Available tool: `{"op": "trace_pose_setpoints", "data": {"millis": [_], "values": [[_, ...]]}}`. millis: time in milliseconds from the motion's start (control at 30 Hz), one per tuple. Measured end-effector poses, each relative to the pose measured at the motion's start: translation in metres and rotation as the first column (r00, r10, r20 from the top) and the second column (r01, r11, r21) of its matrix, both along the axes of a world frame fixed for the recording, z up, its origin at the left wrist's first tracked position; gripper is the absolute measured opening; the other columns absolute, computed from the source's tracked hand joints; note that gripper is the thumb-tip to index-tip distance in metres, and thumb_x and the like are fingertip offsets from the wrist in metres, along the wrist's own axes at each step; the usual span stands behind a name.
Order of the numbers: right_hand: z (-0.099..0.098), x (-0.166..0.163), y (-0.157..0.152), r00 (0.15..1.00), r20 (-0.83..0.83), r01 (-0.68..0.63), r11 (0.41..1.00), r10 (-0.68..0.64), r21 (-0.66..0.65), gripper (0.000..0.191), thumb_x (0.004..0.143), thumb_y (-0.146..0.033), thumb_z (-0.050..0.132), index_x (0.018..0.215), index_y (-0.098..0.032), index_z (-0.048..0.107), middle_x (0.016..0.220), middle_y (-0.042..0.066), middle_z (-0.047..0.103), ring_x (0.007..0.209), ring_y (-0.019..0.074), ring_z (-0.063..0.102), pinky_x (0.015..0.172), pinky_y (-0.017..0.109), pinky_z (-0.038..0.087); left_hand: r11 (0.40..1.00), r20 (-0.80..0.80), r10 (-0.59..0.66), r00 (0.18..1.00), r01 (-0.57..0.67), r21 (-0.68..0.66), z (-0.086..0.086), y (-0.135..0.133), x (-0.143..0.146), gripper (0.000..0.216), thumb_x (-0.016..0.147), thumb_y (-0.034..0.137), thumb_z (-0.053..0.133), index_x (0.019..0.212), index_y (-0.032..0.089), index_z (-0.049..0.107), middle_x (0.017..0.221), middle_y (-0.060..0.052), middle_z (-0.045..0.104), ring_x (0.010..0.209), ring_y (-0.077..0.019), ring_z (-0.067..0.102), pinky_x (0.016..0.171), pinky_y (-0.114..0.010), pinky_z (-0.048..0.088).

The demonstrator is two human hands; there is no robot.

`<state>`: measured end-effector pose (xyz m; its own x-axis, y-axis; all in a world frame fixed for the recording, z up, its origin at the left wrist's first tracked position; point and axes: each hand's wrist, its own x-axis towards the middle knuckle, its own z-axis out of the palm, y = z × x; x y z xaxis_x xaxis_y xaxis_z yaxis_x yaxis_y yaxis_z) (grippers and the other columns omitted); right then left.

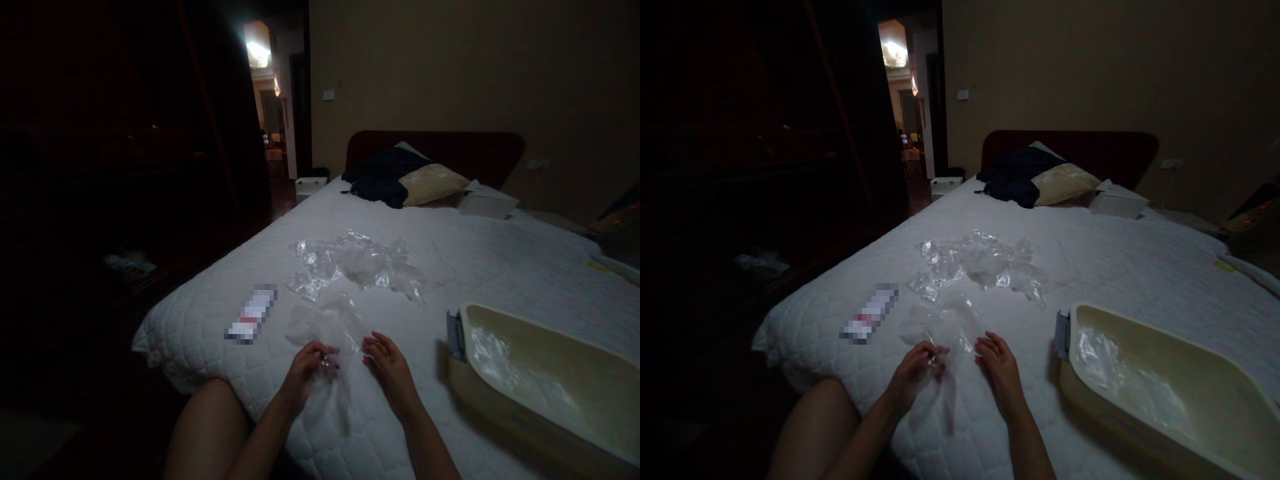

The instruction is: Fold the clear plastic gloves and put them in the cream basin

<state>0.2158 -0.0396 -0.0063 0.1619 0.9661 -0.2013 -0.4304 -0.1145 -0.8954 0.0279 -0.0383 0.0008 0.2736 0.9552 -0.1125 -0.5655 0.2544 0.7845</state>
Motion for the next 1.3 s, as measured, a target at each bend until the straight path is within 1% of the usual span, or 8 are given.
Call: {"op": "trace_pose_setpoints", "data": {"millis": [400, 733, 900, 967, 1033, 1133, 1200, 1300], "values": [[0.000, 0.009, 0.000, 0.983, -0.181, 0.013, 1.000, -0.013, 0.002, 0.020, 0.070, -0.037, 0.064, 0.085, -0.023, 0.059, 0.095, 0.003, 0.064, 0.101, 0.0225, 0.056, 0.075, 0.031, 0.046, 0.996, -0.105, -0.056, 0.993, 0.062, 0.060, -0.004, -0.002, -0.002, 0.042, 0.078, 0.038, 0.043, 0.053, 0.012, 0.063, 0.069, -0.010, 0.063, 0.070, -0.0215, 0.057, 0.067, -0.031, 0.041], [-0.007, 0.001, 0.003, 0.952, 0.283, 0.087, 0.990, -0.116, 0.113, 0.025, 0.063, -0.034, 0.068, 0.084, -0.020, 0.067, 0.091, 0.006, 0.064, 0.085, 0.0220, 0.056, 0.068, 0.032, 0.047, 0.951, -0.561, 0.041, 0.827, 0.139, 0.275, -0.002, -0.011, 0.013, 0.035, 0.076, 0.040, 0.050, 0.056, 0.015, 0.064, 0.062, -0.006, 0.060, 0.063, -0.0167, 0.052, 0.063, -0.026, 0.037], [-0.008, 0.004, 0.005, 0.792, 0.534, 0.149, 0.943, -0.294, 0.298, 0.020, 0.069, -0.034, 0.060, 0.082, -0.019, 0.066, 0.085, 0.006, 0.064, 0.083, 0.0206, 0.057, 0.078, 0.034, 0.044, 0.837, -0.785, 0.048, 0.618, 0.404, 0.369, -0.007, -0.017, 0.014, 0.046, 0.081, 0.041, 0.043, 0.045, 0.014, 0.055, 0.045, 0.001, 0.043, 0.047, -0.0094, 0.039, 0.056, -0.023, 0.034], [-0.013, 0.007, 0.008, 0.767, 0.565, 0.168, 0.946, -0.303, 0.278, 0.025, 0.069, -0.035, 0.059, 0.086, -0.017, 0.064, 0.086, 0.007, 0.064, 0.082, 0.0211, 0.058, 0.075, 0.035, 0.047, 0.776, -0.822, 0.078, 0.564, 0.483, 0.405, -0.002, -0.022, 0.013, 0.043, 0.080, 0.041, 0.044, 0.050, 0.013, 0.057, 0.052, 0.000, 0.049, 0.055, -0.0103, 0.044, 0.062, -0.023, 0.036], [-0.020, 0.009, 0.011, 0.752, 0.582, 0.188, 0.947, -0.310, 0.262, 0.029, 0.068, -0.035, 0.059, 0.090, -0.016, 0.063, 0.089, 0.009, 0.063, 0.081, 0.0213, 0.059, 0.073, 0.036, 0.048, 0.717, -0.827, 0.063, 0.558, 0.552, 0.427, 0.007, -0.028, 0.011, 0.037, 0.079, 0.042, 0.046, 0.062, 0.013, 0.062, 0.067, -0.003, 0.057, 0.067, -0.0128, 0.051, 0.068, -0.024, 0.038], [-0.029, 0.010, 0.013, 0.712, 0.629, 0.138, 0.940, -0.313, 0.313, 0.032, 0.070, -0.032, 0.056, 0.097, -0.016, 0.061, 0.094, 0.010, 0.062, 0.083, 0.0212, 0.059, 0.076, 0.037, 0.049, 0.572, -0.789, -0.219, 0.574, 0.730, 0.372, 0.025, -0.034, 0.007, 0.038, 0.081, 0.045, 0.043, 0.074, 0.014, 0.065, 0.074, -0.005, 0.063, 0.070, -0.0134, 0.056, 0.067, -0.023, 0.042], [-0.032, 0.010, 0.013, 0.664, 0.672, 0.089, 0.927, -0.327, 0.364, 0.032, 0.073, -0.030, 0.053, 0.101, -0.016, 0.060, 0.099, 0.010, 0.061, 0.090, 0.0221, 0.057, 0.083, 0.040, 0.046, 0.562, -0.710, -0.271, 0.650, 0.706, 0.431, 0.033, -0.033, 0.003, 0.044, 0.083, 0.046, 0.037, 0.074, 0.014, 0.065, 0.076, -0.007, 0.065, 0.072, -0.0147, 0.059, 0.068, -0.024, 0.044], [-0.033, 0.009, 0.011, 0.625, 0.710, 0.058, 0.926, -0.325, 0.373, 0.034, 0.076, -0.029, 0.048, 0.107, -0.017, 0.058, 0.108, 0.011, 0.059, 0.099, 0.0230, 0.054, 0.090, 0.044, 0.040, 0.689, -0.675, 0.134, 0.726, 0.421, 0.590, 0.033, -0.021, -0.009, 0.047, 0.087, 0.043, 0.029, 0.070, 0.013, 0.063, 0.071, -0.009, 0.064, 0.069, -0.0158, 0.060, 0.067, -0.028, 0.046]]}}
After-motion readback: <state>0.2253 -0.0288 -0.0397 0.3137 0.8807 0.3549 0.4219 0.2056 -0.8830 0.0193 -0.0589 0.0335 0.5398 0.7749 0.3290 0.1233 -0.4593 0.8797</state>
